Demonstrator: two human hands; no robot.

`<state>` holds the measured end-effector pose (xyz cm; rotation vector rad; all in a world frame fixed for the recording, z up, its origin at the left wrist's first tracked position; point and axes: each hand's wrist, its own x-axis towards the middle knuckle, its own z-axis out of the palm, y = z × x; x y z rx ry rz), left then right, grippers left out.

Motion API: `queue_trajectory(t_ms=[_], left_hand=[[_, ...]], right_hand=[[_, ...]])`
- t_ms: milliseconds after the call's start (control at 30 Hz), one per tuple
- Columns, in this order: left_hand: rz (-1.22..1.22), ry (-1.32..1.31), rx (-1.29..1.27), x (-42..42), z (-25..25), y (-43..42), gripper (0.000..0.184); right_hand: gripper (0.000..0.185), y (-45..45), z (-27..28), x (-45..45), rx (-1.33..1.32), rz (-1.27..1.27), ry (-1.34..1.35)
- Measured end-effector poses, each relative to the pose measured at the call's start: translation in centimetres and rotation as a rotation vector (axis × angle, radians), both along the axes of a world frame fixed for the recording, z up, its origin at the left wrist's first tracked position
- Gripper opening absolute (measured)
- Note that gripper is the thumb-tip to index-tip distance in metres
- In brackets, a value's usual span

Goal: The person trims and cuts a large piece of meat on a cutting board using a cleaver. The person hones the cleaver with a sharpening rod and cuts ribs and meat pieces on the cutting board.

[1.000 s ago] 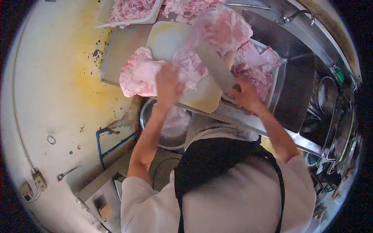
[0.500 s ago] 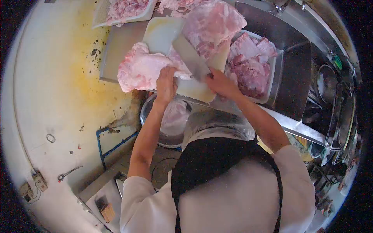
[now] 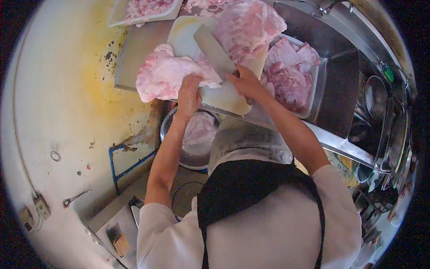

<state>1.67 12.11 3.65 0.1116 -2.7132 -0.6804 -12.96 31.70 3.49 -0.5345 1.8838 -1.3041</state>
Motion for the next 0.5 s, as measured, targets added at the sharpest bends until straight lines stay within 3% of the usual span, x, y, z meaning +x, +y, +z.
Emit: queue_trajectory(t_ms=[100,167,267,400,500], left_hand=[[0.032,-0.057,0.028,0.6,0.5,0.0,0.046],[0.05,-0.078,0.038,1.0,0.3,-0.5,0.05],[0.046,-0.078,0.024,1.8,-0.2,-1.1,0.055],[0.01,-0.085,0.002,1.8,-0.2,-1.4,0.057],[-0.022,-0.061,-0.034,2.0,-0.6,-1.9,0.057]], right_hand=[[0.041,3.9,-0.2,3.5,0.072,0.014,0.072],[0.044,8.6,-2.3,6.4,0.054,0.051,-0.084],[0.045,12.5,-3.6,7.0,0.216,0.116,-0.048],[0.045,8.4,1.2,5.0,0.125,0.069,-0.021],[0.046,3.6,-0.2,2.9,0.037,0.075,0.082]])
